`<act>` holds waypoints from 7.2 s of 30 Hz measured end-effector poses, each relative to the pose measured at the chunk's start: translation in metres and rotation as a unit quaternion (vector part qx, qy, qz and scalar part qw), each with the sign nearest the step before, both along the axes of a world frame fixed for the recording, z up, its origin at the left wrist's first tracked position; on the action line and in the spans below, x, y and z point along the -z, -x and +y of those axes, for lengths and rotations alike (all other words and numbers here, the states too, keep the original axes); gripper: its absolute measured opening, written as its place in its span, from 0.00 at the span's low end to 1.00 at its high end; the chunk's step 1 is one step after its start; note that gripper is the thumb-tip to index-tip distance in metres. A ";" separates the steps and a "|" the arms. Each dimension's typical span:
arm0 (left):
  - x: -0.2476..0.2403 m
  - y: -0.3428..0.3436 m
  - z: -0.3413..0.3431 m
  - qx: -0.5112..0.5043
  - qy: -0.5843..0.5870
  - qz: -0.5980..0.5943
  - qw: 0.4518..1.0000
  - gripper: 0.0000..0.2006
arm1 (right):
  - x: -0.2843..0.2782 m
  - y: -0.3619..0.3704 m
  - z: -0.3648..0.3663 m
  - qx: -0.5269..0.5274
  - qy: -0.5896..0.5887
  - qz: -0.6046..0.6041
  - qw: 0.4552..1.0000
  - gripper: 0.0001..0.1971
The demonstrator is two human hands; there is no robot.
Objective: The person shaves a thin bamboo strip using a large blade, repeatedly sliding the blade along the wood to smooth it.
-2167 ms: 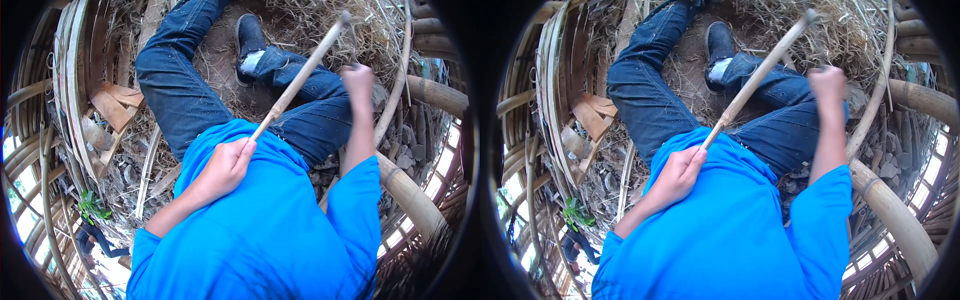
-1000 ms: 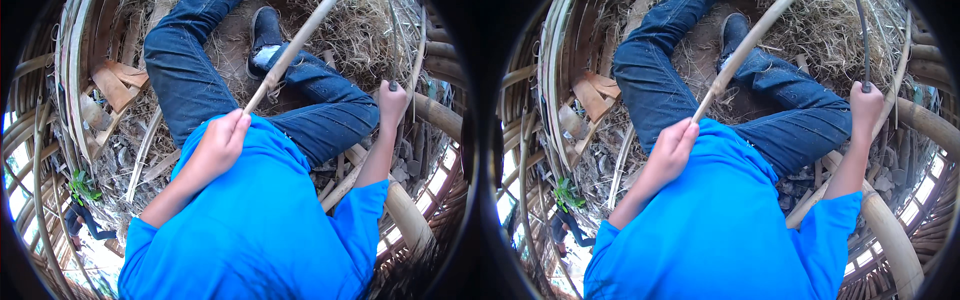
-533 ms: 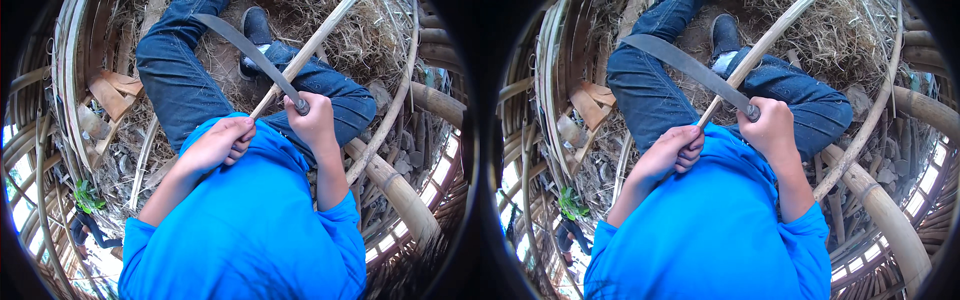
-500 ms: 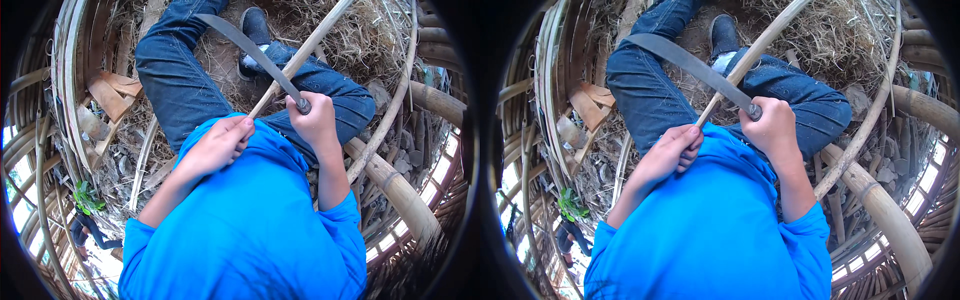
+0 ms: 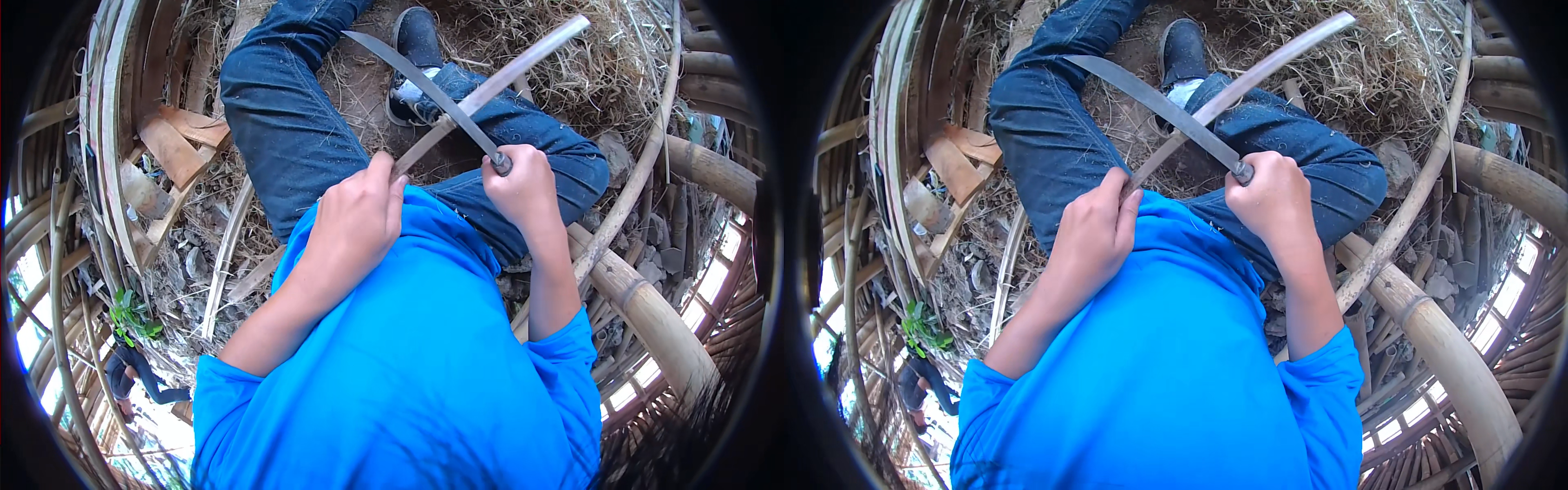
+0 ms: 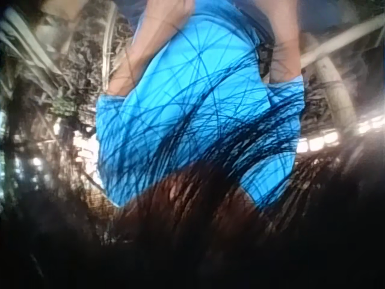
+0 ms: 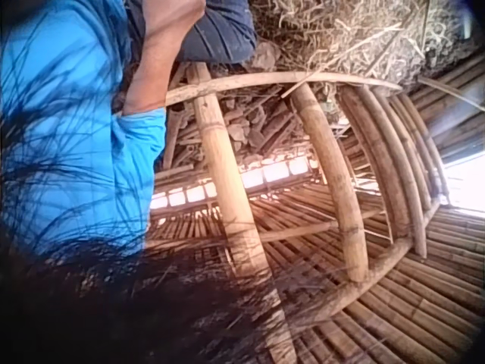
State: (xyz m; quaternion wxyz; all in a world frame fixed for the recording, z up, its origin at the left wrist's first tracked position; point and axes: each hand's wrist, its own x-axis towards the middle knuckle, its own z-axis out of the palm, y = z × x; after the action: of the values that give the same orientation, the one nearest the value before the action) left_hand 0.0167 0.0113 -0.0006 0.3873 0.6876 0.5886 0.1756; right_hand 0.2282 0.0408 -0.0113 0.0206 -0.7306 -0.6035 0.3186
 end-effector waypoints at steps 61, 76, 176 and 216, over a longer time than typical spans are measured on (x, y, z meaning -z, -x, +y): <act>0.002 -0.003 -0.005 0.027 0.207 -0.088 0.974 0.11 | 0.044 -0.079 0.069 0.002 -0.201 -0.263 0.944 0.08; 0.016 0.009 0.003 0.015 0.340 -0.216 0.915 0.14 | 0.018 -0.127 0.020 0.108 -0.208 -0.075 0.969 0.14; -0.002 -0.002 -0.007 0.029 0.248 -0.100 0.963 0.13 | 0.044 -0.022 0.005 -0.065 -0.084 -0.015 0.994 0.07; 0.008 0.007 0.000 -0.013 0.267 -0.190 0.945 0.15 | 0.029 -0.015 0.014 -0.042 -0.061 0.040 0.996 0.08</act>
State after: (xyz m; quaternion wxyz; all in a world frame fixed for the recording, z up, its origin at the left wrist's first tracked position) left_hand 0.0098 0.0111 -0.0089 0.6589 0.5051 0.5384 0.1444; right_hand 0.2431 0.0548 -0.0407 0.0759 -0.6887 -0.6508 0.3104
